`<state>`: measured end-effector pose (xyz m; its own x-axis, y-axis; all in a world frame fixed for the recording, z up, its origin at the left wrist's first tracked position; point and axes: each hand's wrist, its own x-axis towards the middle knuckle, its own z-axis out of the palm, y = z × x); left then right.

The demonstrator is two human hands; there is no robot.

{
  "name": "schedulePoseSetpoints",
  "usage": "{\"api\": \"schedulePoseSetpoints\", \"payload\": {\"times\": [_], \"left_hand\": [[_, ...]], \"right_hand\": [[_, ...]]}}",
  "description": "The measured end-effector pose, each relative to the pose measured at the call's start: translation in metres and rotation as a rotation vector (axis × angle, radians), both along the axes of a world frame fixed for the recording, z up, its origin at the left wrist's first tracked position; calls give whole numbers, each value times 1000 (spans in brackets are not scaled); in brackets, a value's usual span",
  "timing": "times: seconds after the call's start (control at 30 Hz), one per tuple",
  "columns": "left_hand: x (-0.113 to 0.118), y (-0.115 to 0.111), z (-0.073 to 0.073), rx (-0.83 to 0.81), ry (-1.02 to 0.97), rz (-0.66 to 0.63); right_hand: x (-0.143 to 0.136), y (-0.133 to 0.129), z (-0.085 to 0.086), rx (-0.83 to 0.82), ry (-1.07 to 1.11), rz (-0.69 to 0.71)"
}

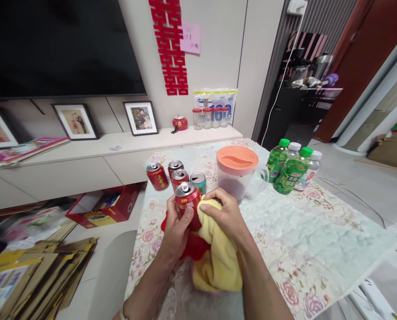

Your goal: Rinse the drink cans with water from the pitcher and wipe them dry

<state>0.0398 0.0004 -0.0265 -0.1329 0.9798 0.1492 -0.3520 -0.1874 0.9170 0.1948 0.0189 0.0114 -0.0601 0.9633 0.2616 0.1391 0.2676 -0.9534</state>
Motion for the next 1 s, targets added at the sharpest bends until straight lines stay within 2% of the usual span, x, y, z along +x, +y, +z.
{"api": "schedulePoseSetpoints", "payload": {"times": [0.13,0.23,0.3,0.4,0.67,1.0], "left_hand": [[2,-2,1,-15,1,-123],[3,-1,-1,-26,33,-132],[2,-1,-3,-21,58,-113],[2,0,-4,-3,87,-88],[1,-2,3,-12,-3,-56],[0,7,-1,1,-146,31]], "right_hand": [[-4,-1,-1,76,137,-135],[-7,-2,0,165,147,-210],[-7,-3,1,209,121,-209],[-6,-3,2,226,54,-143],[0,0,2,126,-100,55],[5,2,-5,-24,-242,213]]}}
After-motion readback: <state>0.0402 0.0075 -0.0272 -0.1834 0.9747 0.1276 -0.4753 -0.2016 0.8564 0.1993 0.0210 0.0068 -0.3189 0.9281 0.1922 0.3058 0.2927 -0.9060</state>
